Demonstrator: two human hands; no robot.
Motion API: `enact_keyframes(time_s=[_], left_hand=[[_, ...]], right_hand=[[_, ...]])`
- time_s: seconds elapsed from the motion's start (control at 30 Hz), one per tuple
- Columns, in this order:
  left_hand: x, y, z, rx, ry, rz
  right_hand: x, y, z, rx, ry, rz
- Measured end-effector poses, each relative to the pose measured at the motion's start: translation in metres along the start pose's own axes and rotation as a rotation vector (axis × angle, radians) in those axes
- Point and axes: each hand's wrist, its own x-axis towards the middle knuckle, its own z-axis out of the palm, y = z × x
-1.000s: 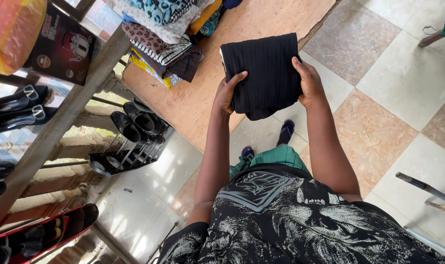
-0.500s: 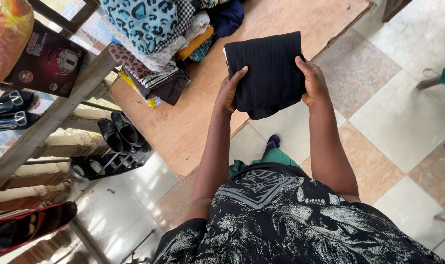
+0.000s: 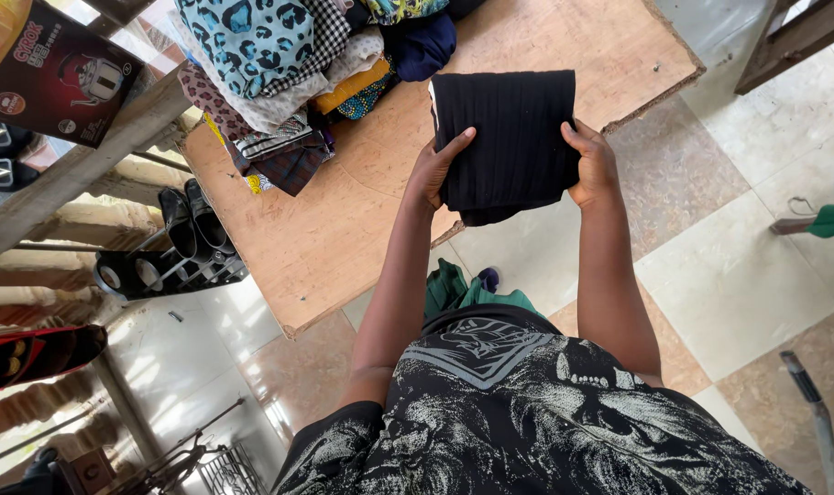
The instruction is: The person takes several pieces of folded clothing, including a purple sequined item and a checkered item, one at a time from a suitcase and places them onto a stack on a wooden table.
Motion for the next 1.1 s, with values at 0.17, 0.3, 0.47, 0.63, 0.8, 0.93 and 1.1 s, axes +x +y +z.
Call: enact_keyframes(time_s=[0.17,0.3,0.47,0.63,0.8,0.93,1.1], left_hand=[[0.020,0.003,0.005,0.028,0.077,0.018],[0.036,0.008,0.004,-0.004,0.097,0.049],[0.075,0.010,0.004,-0.069,0.110,0.122],[0.128,0.019,-0.005,-0.029,0.170,0.162],[0.168,0.033,-0.017,0.056,0.298,0.172],[0.188,0.040,-0.031,0.096,0.329,0.255],[0.201,0.050,-0.047,0.138,0.342,0.285]], right_hand=[[0.026,-0.008,-0.004,-0.066,0.127,0.060],[0.047,-0.014,-0.004,-0.026,0.036,0.055],[0.092,-0.018,-0.005,-0.094,0.051,0.056],[0.144,-0.018,-0.004,-0.087,-0.019,0.092],[0.203,-0.026,0.017,-0.298,-0.105,0.077],[0.240,-0.025,0.027,-0.353,-0.105,0.108],[0.283,-0.006,0.030,-0.354,-0.096,0.167]])
